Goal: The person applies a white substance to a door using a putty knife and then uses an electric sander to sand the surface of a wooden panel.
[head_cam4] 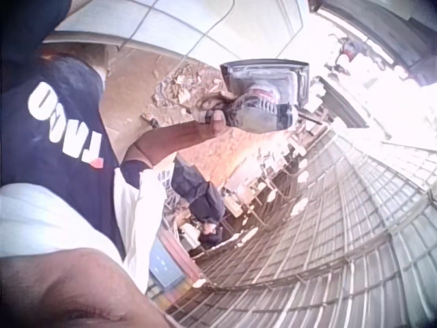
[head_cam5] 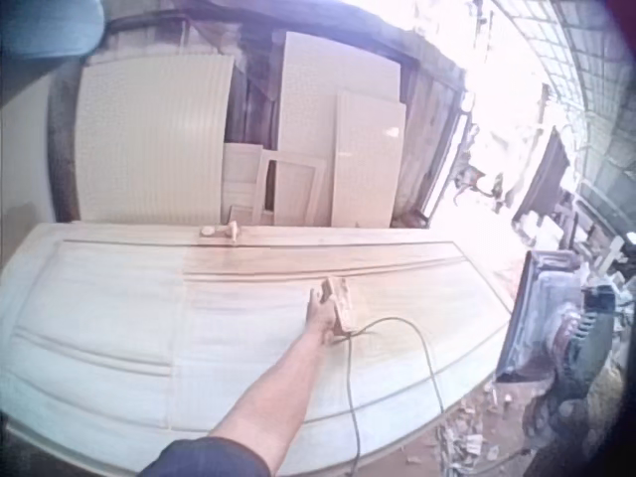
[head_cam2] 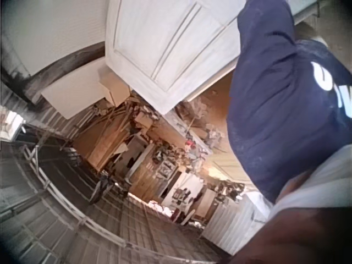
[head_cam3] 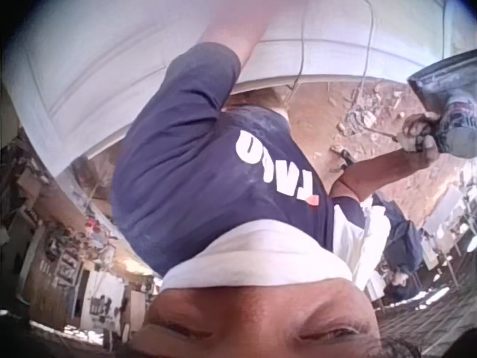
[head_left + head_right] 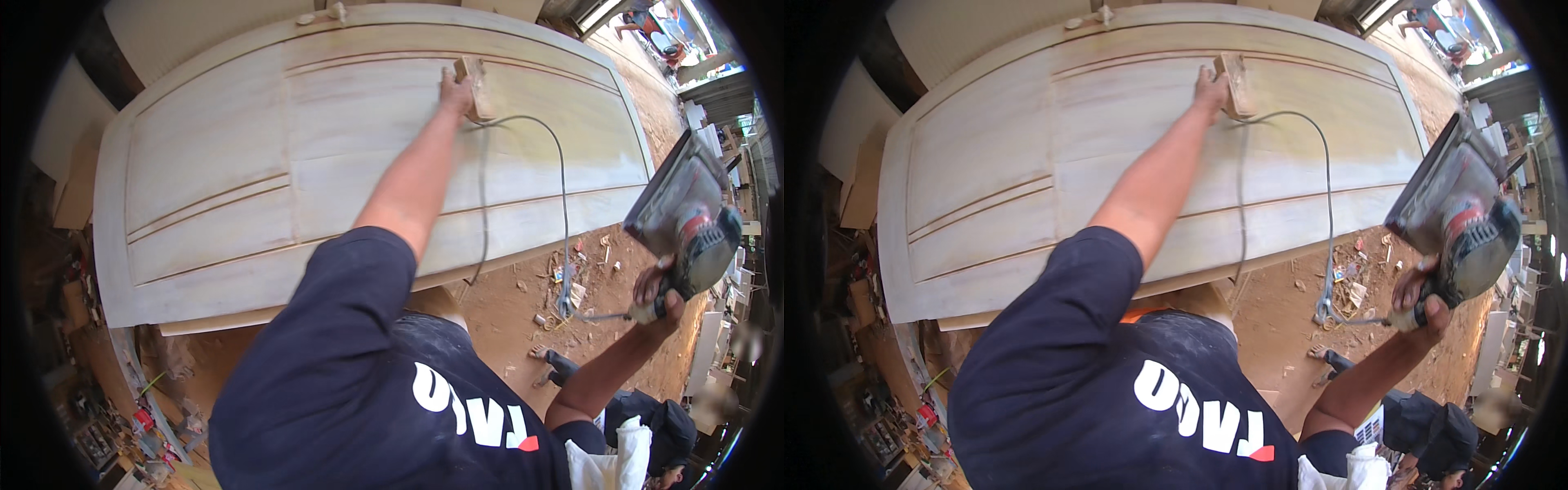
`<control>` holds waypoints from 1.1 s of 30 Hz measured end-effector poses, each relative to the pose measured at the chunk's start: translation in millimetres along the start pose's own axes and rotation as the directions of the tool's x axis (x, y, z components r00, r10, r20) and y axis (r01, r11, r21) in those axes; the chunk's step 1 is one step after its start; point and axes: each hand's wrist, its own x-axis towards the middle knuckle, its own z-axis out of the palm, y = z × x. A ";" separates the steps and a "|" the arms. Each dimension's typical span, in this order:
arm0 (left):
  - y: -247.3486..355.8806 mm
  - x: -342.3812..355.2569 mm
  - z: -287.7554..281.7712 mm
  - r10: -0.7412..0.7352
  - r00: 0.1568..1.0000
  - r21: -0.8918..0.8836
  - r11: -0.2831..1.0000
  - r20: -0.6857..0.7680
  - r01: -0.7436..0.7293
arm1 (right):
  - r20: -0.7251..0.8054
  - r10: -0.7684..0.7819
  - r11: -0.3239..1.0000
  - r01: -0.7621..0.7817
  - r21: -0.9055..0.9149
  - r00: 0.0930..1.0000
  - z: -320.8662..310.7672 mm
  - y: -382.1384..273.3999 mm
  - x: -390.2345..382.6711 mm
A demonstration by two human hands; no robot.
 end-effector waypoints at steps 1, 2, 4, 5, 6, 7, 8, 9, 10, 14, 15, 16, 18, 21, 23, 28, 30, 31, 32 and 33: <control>-19.9 -21.7 -0.6 -0.009 0.999 0.353 0.936 0.040 -0.005 | -0.020 -0.022 0.999 0.021 -0.045 1.000 -7.3 2.7 -5.3; -25.7 -44.9 -5.9 -0.013 0.995 0.663 0.747 0.095 -0.053 | 0.013 -0.057 0.995 0.058 -0.085 0.998 -17.7 1.2 -10.3; -48.5 -56.9 -61.5 0.121 0.990 0.615 0.775 0.078 -0.143 | 0.171 -0.117 0.988 0.132 -0.078 0.978 -27.4 3.7 5.2; -61.5 -71.1 -84.5 0.231 0.972 0.579 0.786 0.049 -0.216 | 0.230 -0.124 0.987 0.144 -0.073 0.965 -35.2 5.8 9.0; -68.9 -86.5 -94.9 0.341 0.940 0.573 0.763 0.036 -0.299 | 0.218 -0.108 0.984 0.136 -0.117 0.970 -40.9 2.0 18.7; -52.7 -105.3 -78.0 0.353 0.935 0.537 0.785 0.025 -0.310 | 0.189 -0.094 0.975 0.129 -0.182 0.978 -49.4 -6.2 22.1; -55.3 -121.7 -88.5 0.376 0.925 0.558 0.758 0.046 -0.336 | 0.176 -0.101 0.955 0.145 -0.260 0.979 -46.6 -10.1 25.7; -57.6 -139.2 -100.8 0.379 0.922 0.539 0.762 0.078 -0.358 | 0.219 -0.117 0.923 0.188 -0.337 0.969 -25.6 -8.5 34.7; -51.3 -162.4 -126.5 0.309 0.951 0.531 0.800 0.032 -0.278 | 0.307 -0.135 0.895 0.249 -0.369 0.942 -2.6 7.9 55.2; -26.5 -294.4 -179.2 0.214 0.976 0.530 0.831 -0.024 -0.169 | 0.562 0.232 0.931 -0.014 -0.364 0.794 88.3 21.8 105.9; -25.4 -320.2 -186.0 0.227 0.972 0.505 0.847 -0.062 -0.166 | 0.615 0.282 0.931 -0.055 -0.361 0.737 109.4 25.6 111.6; -28.2 -352.6 -197.9 0.221 0.967 0.486 0.864 -0.128 -0.133 | 0.642 0.356 0.918 -0.128 -0.375 0.679 132.3 36.8 109.4; -27.3 -417.0 -228.3 0.424 0.894 0.682 0.698 -0.147 -0.219 | 0.722 0.454 0.889 -0.212 -0.405 0.523 175.8 72.1 91.8; 3.9 -428.0 -206.1 0.577 0.814 0.764 0.552 -0.061 -0.334 | 0.714 0.621 0.782 -0.189 -0.594 0.324 189.5 111.6 89.8; 6.5 -422.5 -219.0 0.595 0.804 0.766 0.513 0.008 -0.388 | 0.690 0.670 0.739 -0.335 -0.585 0.273 222.5 100.2 70.1; 17.6 -393.7 -203.9 0.576 0.812 0.836 0.489 -0.093 -0.251 | 0.640 0.768 0.598 -0.361 -0.715 0.005 247.8 122.1 81.1; 15.6 -380.8 -218.2 0.569 0.823 0.873 0.399 0.005 -0.281 | 0.641 0.767 0.574 -0.401 -0.714 -0.044 251.9 138.0 82.0; 14.8 -377.7 -224.8 0.561 0.826 0.886 0.352 0.058 -0.302 | 0.640 0.766 0.560 -0.422 -0.713 -0.065 250.9 145.5 82.9; 11.8 -376.8 -217.1 0.586 0.810 0.848 0.421 0.016 -0.322 | 0.605 0.792 0.535 -0.380 -0.754 -0.086 246.6 149.8 86.9; 5.4 -377.2 -211.7 0.592 0.806 0.853 0.413 0.015 -0.319 | 0.605 0.797 0.571 -0.334 -0.750 0.003 242.2 148.7 87.2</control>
